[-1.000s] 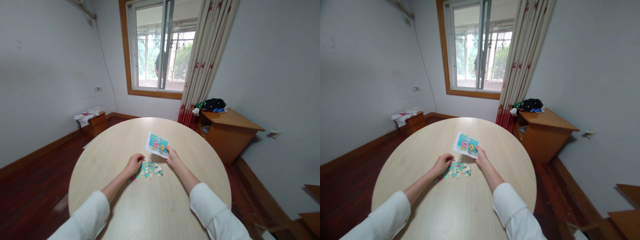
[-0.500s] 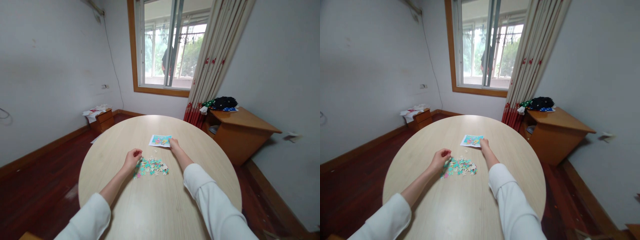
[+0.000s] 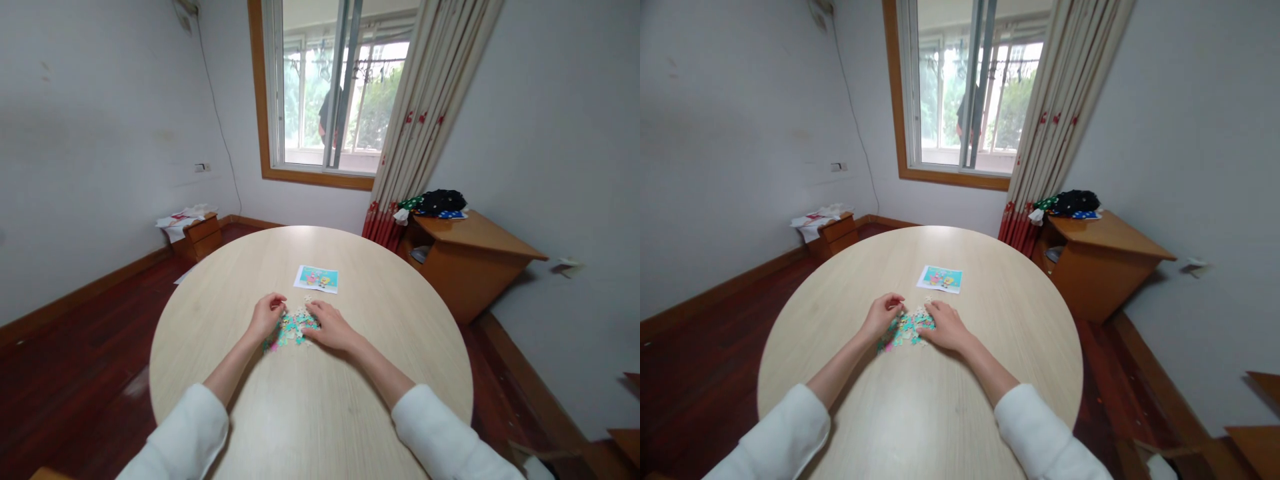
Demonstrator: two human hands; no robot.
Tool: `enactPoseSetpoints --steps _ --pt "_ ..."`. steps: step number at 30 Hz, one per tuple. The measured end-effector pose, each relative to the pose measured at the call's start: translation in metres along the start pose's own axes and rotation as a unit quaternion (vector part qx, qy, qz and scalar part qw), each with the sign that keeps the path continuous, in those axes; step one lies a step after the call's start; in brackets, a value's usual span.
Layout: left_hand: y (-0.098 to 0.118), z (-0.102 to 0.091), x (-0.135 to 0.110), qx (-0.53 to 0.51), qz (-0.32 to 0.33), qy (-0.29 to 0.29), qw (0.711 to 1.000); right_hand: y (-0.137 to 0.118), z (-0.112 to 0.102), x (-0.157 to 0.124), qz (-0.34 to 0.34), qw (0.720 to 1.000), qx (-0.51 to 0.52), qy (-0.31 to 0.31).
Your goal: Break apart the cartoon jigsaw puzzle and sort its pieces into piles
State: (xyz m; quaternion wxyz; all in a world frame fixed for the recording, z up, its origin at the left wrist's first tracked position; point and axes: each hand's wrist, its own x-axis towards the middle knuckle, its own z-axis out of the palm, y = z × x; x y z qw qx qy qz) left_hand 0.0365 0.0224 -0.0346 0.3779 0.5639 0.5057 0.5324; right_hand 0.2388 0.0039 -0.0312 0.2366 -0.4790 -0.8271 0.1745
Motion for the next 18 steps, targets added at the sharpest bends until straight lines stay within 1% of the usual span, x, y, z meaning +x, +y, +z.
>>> enactPoseSetpoints --steps 1,2,4,7,10,13,18 --pt "-0.001 0.002 0.0 0.003 0.004 -0.004 1.0 -0.007 0.004 -0.005 0.007 1.0 -0.018 -0.011" --pt "-0.002 0.004 -0.001 0.007 0.009 -0.007 1.0 -0.012 0.008 -0.008 0.009 0.999 -0.032 -0.009" --pt "-0.005 0.007 -0.003 0.015 0.019 -0.013 1.0 -0.019 0.012 -0.011 0.011 0.999 -0.046 0.01" --pt "-0.01 0.008 -0.007 0.026 0.034 -0.023 0.999 -0.021 0.017 -0.009 0.002 0.998 -0.042 0.046" --pt "-0.012 0.008 -0.011 0.047 0.067 -0.031 0.996 -0.017 0.021 -0.006 -0.013 0.997 -0.01 0.075" --pt "-0.011 0.008 -0.014 0.066 0.098 -0.041 0.992 -0.014 0.023 -0.003 -0.041 0.993 0.045 0.103" --pt "-0.007 0.007 -0.017 0.066 0.133 -0.051 0.988 -0.012 0.019 0.002 -0.084 0.98 0.118 0.136"
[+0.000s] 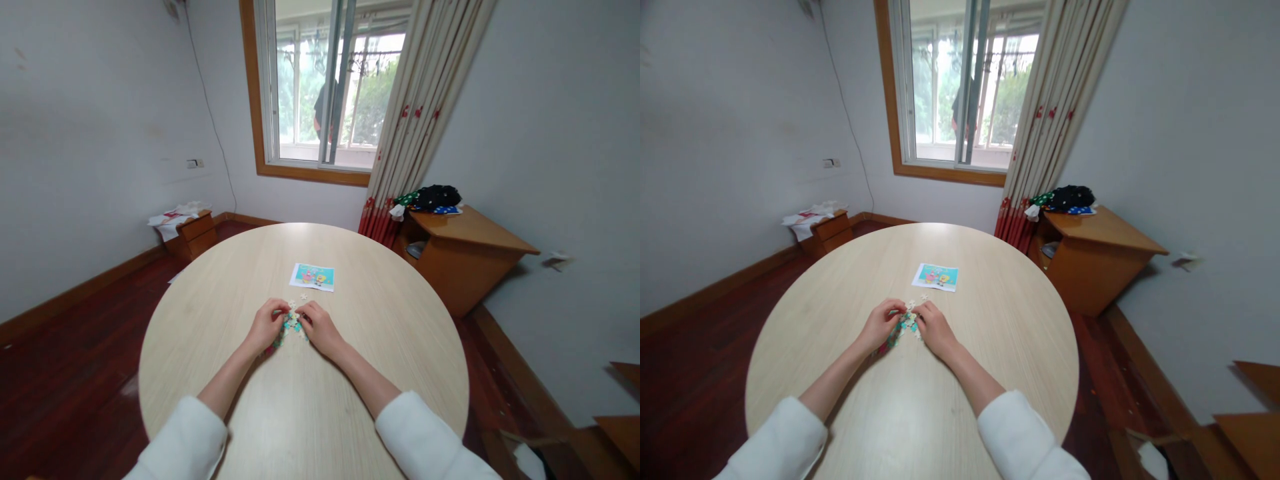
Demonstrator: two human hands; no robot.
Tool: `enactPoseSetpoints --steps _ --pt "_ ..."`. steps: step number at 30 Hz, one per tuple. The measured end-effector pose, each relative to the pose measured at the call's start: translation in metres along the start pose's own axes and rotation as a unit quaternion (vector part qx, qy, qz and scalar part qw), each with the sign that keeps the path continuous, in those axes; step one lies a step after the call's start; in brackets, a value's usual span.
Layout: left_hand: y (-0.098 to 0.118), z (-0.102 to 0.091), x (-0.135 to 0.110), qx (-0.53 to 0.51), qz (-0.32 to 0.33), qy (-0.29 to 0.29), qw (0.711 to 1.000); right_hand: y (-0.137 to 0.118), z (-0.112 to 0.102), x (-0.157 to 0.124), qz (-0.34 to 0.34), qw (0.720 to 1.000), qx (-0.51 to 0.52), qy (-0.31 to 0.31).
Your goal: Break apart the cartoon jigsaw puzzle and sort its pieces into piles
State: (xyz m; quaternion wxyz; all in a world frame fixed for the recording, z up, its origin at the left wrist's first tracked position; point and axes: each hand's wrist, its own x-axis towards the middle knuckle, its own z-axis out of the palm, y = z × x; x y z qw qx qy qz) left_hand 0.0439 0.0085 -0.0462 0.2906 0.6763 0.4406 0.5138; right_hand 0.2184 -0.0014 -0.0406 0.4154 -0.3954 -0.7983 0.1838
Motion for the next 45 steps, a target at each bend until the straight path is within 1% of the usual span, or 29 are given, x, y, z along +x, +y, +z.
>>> enactPoseSetpoints --steps 2,4,8,10,13,15,17,20,24,28,31,35,38,42,45 --pt "0.002 -0.001 -0.001 0.0 0.007 -0.009 1.0 0.0 -0.005 0.001 0.001 1.0 0.008 0.01" --pt "0.004 -0.002 -0.002 0.0 0.006 -0.018 1.0 0.001 -0.012 0.0 0.013 1.0 0.004 0.005" --pt "0.009 -0.006 -0.002 0.024 0.005 -0.018 1.0 0.001 -0.029 -0.007 0.04 0.997 -0.037 -0.054" --pt "0.01 -0.009 -0.001 0.062 0.018 -0.021 0.998 -0.003 -0.038 -0.01 0.051 0.993 -0.069 -0.082" --pt "0.007 -0.013 -0.002 0.138 0.019 -0.05 0.989 -0.011 -0.046 -0.013 0.07 0.983 -0.114 -0.126" --pt "0.004 -0.013 -0.005 0.189 0.004 -0.077 0.979 -0.015 -0.047 -0.013 0.077 0.975 -0.135 -0.159" --pt "0.002 -0.012 -0.008 0.229 -0.006 -0.099 0.968 -0.018 -0.044 -0.013 0.079 0.972 -0.142 -0.172" --pt "0.002 -0.007 -0.011 0.25 0.0 -0.117 0.961 -0.018 -0.038 -0.011 0.078 0.976 -0.132 -0.157" --pt "0.009 -0.004 -0.01 0.257 0.005 -0.132 0.957 -0.012 -0.03 -0.01 0.075 0.977 -0.136 -0.144" --pt "0.013 -0.004 -0.008 0.265 0.005 -0.143 0.954 -0.008 -0.028 -0.009 0.074 0.98 -0.128 -0.132" --pt "0.014 -0.005 -0.007 0.257 0.009 -0.142 0.956 -0.009 -0.028 -0.008 0.084 0.984 -0.117 -0.105" --pt "0.016 -0.005 -0.005 0.214 0.019 -0.114 0.97 -0.011 -0.03 -0.006 0.103 0.988 -0.105 -0.055" --pt "0.018 -0.005 -0.003 0.15 0.016 -0.074 0.986 -0.01 -0.03 -0.006 0.116 0.989 -0.089 -0.027" --pt "0.018 -0.004 -0.001 0.064 -0.037 -0.008 0.997 -0.005 -0.027 -0.006 0.142 0.99 -0.019 0.001" --pt "0.015 -0.003 0.0 0.007 -0.069 0.014 0.997 -0.003 -0.026 -0.005 0.15 0.988 0.039 0.017"
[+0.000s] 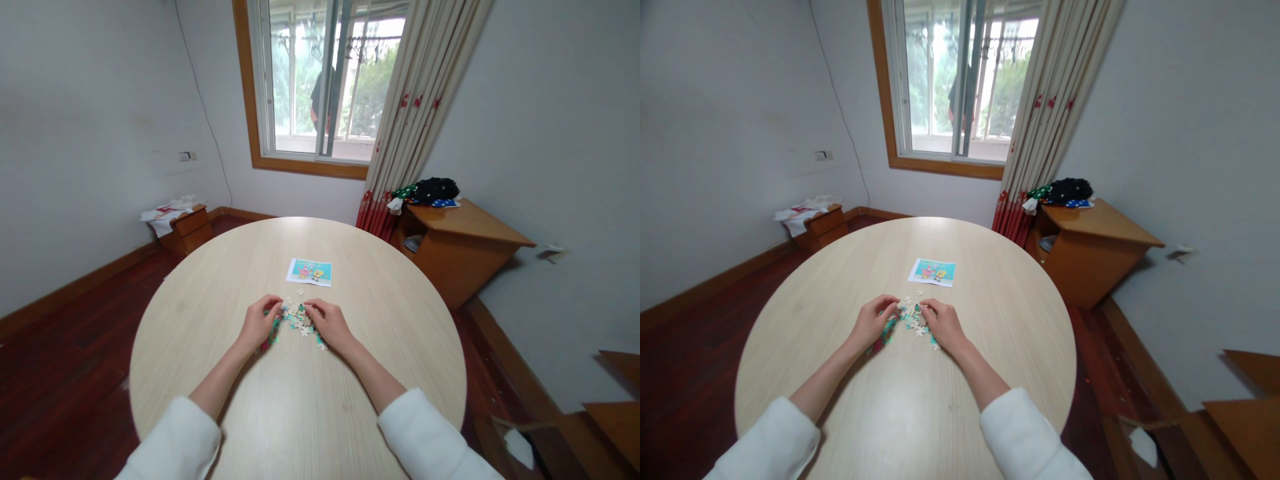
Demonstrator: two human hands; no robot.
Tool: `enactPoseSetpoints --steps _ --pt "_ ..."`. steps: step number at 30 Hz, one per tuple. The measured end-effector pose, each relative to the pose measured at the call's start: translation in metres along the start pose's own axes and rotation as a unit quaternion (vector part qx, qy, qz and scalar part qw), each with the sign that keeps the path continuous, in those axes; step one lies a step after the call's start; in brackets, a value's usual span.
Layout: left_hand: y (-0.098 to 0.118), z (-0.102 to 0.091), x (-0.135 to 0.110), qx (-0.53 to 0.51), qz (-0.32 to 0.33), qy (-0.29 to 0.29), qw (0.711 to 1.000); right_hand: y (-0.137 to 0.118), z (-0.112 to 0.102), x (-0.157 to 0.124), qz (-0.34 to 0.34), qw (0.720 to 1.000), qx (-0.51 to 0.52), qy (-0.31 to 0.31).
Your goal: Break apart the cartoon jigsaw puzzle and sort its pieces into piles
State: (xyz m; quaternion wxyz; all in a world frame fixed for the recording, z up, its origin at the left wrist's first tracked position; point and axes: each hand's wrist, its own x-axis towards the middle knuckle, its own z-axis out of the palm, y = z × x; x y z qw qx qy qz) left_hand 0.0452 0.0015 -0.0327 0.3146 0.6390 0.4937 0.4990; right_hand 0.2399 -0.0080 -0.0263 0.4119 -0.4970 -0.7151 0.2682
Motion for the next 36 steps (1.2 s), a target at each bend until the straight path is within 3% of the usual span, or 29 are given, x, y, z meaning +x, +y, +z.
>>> enactPoseSetpoints --steps 8,14,18,26,31,36 --pt "-0.009 0.001 0.001 -0.037 -0.025 0.007 0.999 0.003 -0.004 0.002 -0.005 1.0 0.018 -0.006" --pt "-0.006 0.001 0.0 0.004 -0.013 -0.023 1.0 0.001 -0.005 -0.006 -0.078 0.986 -0.12 -0.089" --pt "-0.003 0.002 -0.002 0.004 0.003 -0.056 0.998 0.0 0.003 -0.009 -0.087 0.975 -0.163 -0.126" --pt "-0.01 0.004 -0.004 -0.001 0.01 -0.081 0.997 0.004 0.009 -0.002 -0.108 0.989 -0.084 -0.062" --pt "-0.009 -0.013 -0.009 0.114 0.062 -0.078 0.988 0.0 -0.001 -0.008 -0.081 0.995 -0.048 -0.037" --pt "-0.013 -0.049 -0.042 0.319 0.068 -0.137 0.935 0.003 -0.017 -0.038 -0.072 0.988 -0.115 -0.07"
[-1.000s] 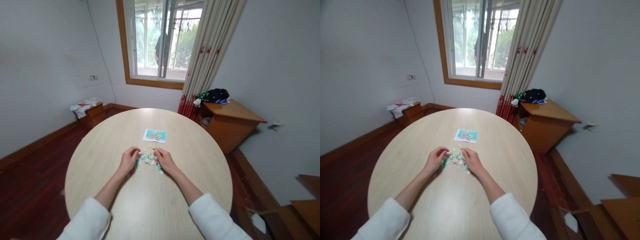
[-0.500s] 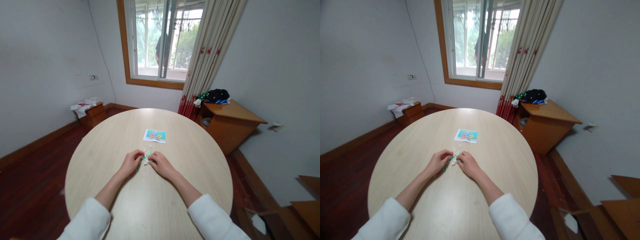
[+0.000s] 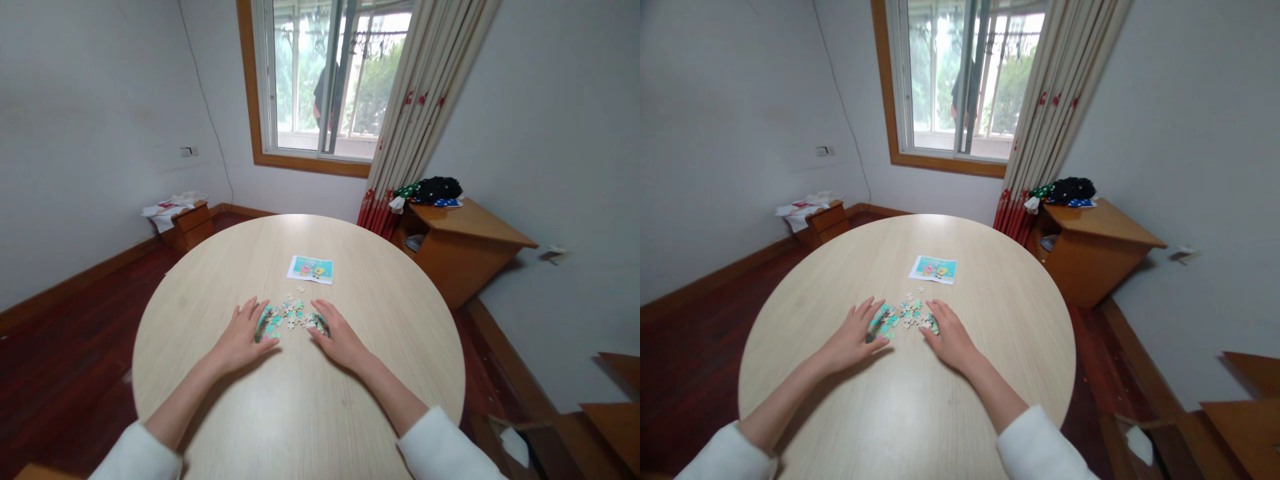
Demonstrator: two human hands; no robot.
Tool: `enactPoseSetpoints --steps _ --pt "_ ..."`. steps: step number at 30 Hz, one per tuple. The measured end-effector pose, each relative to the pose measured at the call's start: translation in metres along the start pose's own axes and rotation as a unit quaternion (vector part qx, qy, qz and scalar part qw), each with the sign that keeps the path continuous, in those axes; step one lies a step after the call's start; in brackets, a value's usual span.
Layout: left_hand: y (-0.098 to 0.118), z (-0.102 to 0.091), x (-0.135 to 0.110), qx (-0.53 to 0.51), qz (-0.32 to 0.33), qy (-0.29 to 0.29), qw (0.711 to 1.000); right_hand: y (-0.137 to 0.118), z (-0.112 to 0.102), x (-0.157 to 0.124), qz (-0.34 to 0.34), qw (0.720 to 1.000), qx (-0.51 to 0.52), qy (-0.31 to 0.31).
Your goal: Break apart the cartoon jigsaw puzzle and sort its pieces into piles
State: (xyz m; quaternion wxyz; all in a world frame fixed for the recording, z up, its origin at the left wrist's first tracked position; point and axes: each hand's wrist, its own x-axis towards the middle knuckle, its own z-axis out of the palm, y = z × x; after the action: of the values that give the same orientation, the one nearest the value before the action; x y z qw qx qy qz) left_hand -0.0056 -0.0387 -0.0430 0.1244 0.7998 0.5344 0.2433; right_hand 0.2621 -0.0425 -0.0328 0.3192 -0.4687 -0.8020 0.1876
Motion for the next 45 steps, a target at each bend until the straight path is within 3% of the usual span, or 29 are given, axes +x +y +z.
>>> enactPoseSetpoints --steps 5,10,17,25,28,32,35,37,40,45 --pt "0.0 -0.007 -0.021 0.145 -0.04 -0.097 0.984 -0.002 -0.001 -0.021 0.08 0.982 -0.125 -0.12" --pt "0.016 0.001 0.01 0.182 -0.033 -0.133 0.974 -0.013 0.007 0.0 0.094 0.969 -0.169 -0.156" --pt "0.027 0.023 0.047 0.158 0.011 -0.115 0.981 -0.003 0.023 0.04 0.055 0.978 -0.143 -0.14" --pt "0.031 0.038 0.058 0.1 0.024 -0.072 0.992 0.004 0.027 0.057 0.058 0.988 -0.065 -0.13" --pt "0.033 0.034 0.058 0.048 0.031 -0.086 0.995 0.007 0.026 0.057 0.05 0.995 0.022 -0.085" --pt "0.03 0.02 0.053 0.008 0.011 -0.086 0.996 0.015 0.016 0.051 0.066 0.992 0.108 0.024" --pt "0.021 -0.001 0.038 0.046 0.046 -0.085 0.994 0.017 -0.006 0.035 0.057 0.997 0.041 0.029" --pt "0.013 -0.016 0.024 0.091 0.08 -0.091 0.988 0.015 -0.026 0.019 0.019 0.997 -0.066 -0.034" --pt "0.0 -0.03 0.003 0.152 0.118 -0.103 0.976 0.012 -0.05 -0.006 -0.017 0.973 -0.201 -0.11" --pt "-0.013 -0.02 -0.012 0.2 0.094 -0.108 0.969 0.013 -0.051 -0.029 -0.012 0.946 -0.278 -0.164"
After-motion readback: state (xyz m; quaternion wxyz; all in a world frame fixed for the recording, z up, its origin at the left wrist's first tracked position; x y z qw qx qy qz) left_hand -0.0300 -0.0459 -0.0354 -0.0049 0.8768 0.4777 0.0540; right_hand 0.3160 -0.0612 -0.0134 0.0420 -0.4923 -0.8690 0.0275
